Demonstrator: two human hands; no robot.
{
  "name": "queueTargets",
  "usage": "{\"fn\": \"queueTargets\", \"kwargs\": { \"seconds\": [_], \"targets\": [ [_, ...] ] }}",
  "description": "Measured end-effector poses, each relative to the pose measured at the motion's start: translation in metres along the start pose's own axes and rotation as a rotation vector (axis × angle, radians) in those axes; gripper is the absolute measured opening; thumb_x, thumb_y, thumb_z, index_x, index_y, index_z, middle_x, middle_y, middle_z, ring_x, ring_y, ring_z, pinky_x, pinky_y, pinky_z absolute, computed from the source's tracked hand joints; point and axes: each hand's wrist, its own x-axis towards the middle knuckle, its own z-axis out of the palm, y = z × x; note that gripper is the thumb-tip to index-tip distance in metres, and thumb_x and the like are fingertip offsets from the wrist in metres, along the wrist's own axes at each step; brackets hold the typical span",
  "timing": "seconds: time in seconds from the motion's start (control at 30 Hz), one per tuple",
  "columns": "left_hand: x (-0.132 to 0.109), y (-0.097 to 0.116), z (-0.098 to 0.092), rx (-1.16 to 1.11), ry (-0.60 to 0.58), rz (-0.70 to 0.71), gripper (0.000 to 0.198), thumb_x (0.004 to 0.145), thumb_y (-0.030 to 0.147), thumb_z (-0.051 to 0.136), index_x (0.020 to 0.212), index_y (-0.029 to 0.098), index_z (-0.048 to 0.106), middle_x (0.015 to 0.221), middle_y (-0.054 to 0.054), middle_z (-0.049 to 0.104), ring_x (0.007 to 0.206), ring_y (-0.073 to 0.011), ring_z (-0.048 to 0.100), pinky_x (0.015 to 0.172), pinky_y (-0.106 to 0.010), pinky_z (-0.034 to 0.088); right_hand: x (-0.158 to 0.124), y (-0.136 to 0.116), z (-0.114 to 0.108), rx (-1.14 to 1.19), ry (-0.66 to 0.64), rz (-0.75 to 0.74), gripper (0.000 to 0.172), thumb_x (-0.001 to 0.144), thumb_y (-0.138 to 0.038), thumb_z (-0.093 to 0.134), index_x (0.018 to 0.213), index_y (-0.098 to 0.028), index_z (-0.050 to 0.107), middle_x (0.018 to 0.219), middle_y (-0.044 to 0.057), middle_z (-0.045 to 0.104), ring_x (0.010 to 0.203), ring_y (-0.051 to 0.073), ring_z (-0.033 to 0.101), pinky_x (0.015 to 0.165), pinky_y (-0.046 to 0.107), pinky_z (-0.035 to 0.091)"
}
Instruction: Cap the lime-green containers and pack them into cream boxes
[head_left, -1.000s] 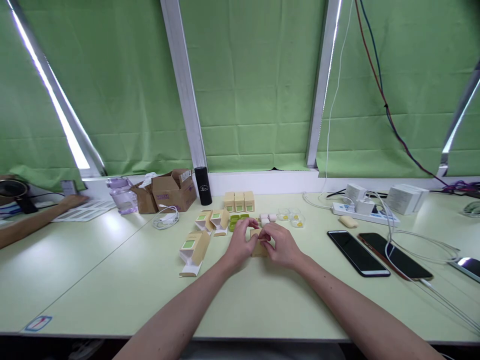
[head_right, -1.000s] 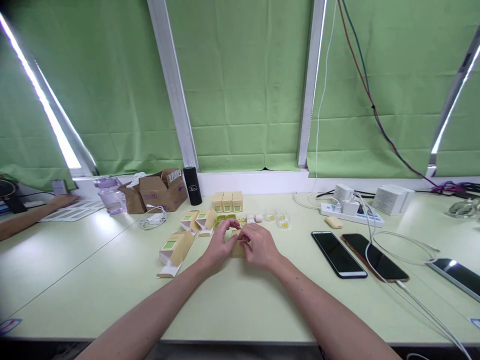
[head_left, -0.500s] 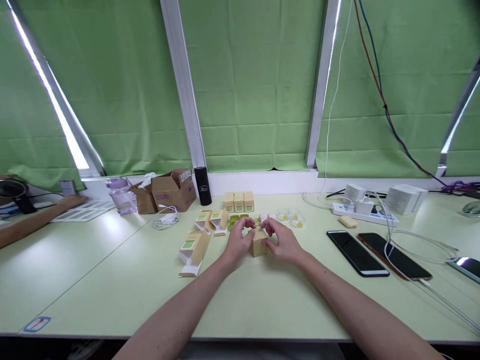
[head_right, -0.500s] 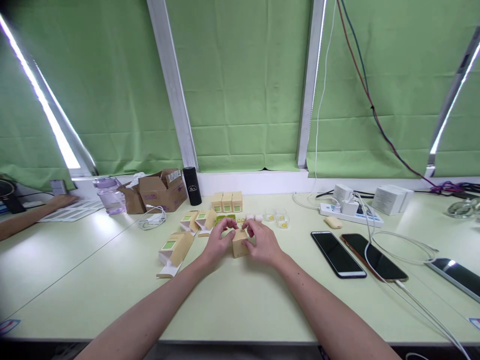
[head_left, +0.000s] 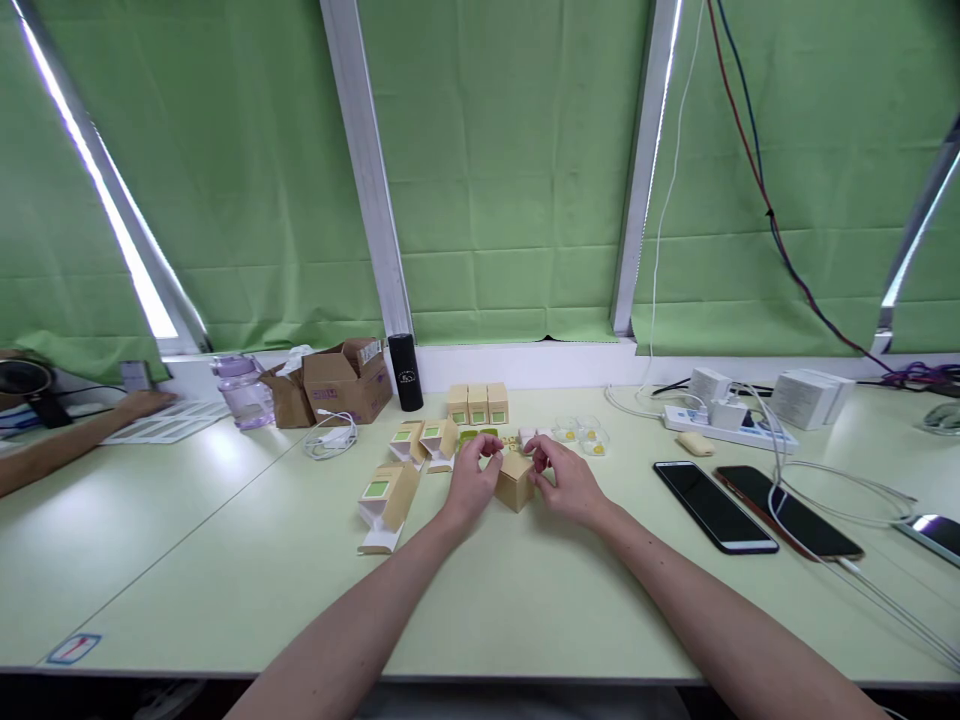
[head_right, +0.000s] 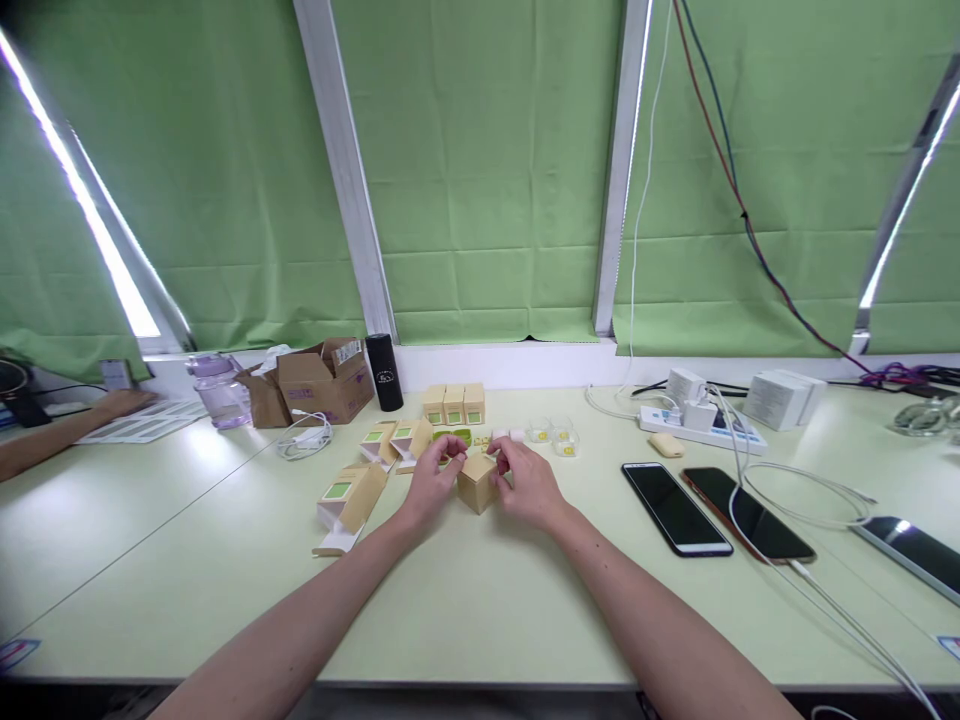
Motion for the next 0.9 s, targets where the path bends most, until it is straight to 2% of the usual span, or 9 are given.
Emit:
{"fn": "queueTargets", "kwargs": {
  "seconds": [0.27, 0.47, 0.7, 0.9],
  "targets": [
    [0.001, 0.001, 0.000, 0.002, 0.023, -0.013, 0.005, 0.089, 0.024, 0.057, 0.092, 0.022, 0.061, 0.098, -0.007, 0.069, 0.098, -0.0243, 0.062, 0.090, -0.040, 0.045, -0.001, -0.001, 0.000, -0.031, 0.045, -0.066, 0.036, 0.081, -0.014, 0.058, 0.115, -0.025, 0.054, 0.095, 0.003, 0.066, 0.089, 0.022, 0.062, 0.077, 0.034, 0.046],
    [-0.002, 0.010, 0.001, -0.082, -0.044, -0.023, 0.012, 0.092, 0.028, 0.056, 0.100, 0.023, 0.063, 0.106, -0.008, 0.069, 0.109, -0.0266, 0.062, 0.099, -0.043, 0.044, -0.003, -0.009, -0.003, -0.038, 0.054, -0.169, 0.034, 0.085, -0.024, 0.063, 0.118, -0.023, 0.055, 0.107, 0.007, 0.065, 0.098, 0.026, 0.060, 0.084, 0.039, 0.049],
    [-0.004, 0.011, 0.001, -0.207, -0.136, -0.053, 0.020, 0.095, 0.033, 0.055, 0.111, 0.024, 0.063, 0.118, -0.010, 0.067, 0.119, -0.0270, 0.060, 0.103, -0.043, 0.047, -0.004, -0.015, -0.003, -0.069, 0.000, -0.161, 0.040, 0.087, -0.024, 0.064, 0.125, -0.024, 0.053, 0.117, 0.009, 0.062, 0.104, 0.028, 0.060, 0.083, 0.040, 0.050],
    [-0.003, 0.007, 0.002, -0.205, -0.114, -0.062, 0.018, 0.095, 0.033, 0.055, 0.108, 0.024, 0.063, 0.115, -0.009, 0.067, 0.116, -0.0264, 0.060, 0.102, -0.043, 0.047, -0.004, -0.014, -0.004, -0.069, -0.001, -0.156, 0.039, 0.087, -0.023, 0.063, 0.124, -0.024, 0.052, 0.120, 0.010, 0.061, 0.106, 0.028, 0.060, 0.083, 0.040, 0.050]
  ]
}}
